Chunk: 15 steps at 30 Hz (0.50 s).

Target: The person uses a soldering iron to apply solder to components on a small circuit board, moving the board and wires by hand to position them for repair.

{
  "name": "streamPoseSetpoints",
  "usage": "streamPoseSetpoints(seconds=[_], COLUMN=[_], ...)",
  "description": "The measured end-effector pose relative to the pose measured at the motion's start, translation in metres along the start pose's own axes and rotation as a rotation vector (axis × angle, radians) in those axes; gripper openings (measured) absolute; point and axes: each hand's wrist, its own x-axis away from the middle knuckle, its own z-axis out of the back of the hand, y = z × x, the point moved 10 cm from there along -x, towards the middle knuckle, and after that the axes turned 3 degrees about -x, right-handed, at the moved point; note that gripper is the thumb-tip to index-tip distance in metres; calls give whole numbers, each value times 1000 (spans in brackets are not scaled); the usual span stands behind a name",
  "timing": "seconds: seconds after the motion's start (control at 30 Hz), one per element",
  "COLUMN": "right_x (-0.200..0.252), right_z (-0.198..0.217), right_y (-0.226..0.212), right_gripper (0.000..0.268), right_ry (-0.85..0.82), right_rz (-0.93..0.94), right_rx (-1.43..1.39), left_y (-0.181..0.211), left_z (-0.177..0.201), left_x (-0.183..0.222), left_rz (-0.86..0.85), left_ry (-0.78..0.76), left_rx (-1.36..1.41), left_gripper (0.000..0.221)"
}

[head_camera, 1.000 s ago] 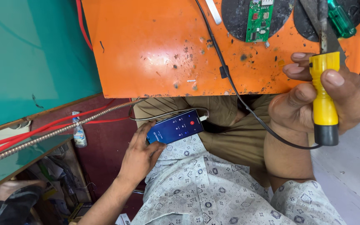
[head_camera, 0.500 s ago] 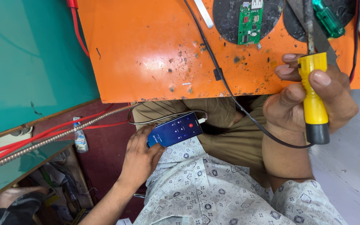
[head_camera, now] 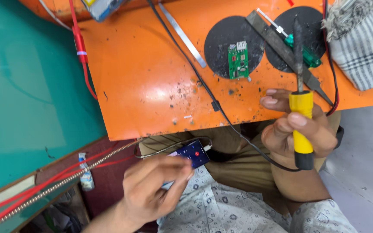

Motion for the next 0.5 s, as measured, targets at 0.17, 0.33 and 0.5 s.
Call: streamPoseSetpoints(seconds=[0.17, 0.33, 0.5], right_x=[-10, -34, -77], right_z=[-7, -15, -13], right_y=[-6, -2, 2], right_gripper=[22, 25, 41], right_ry=[-116, -179, -96], right_rz=[-106, -83, -250], right_rx=[120, 144, 223], left_y=[7, -5, -5], left_z=[-16, -32, -22], left_x=[-107, -161, -157], left_rz=[-20, 29, 116], left_ry=[-153, -126, -32], left_rx=[-67, -120, -228], left_gripper=[11, 10, 10])
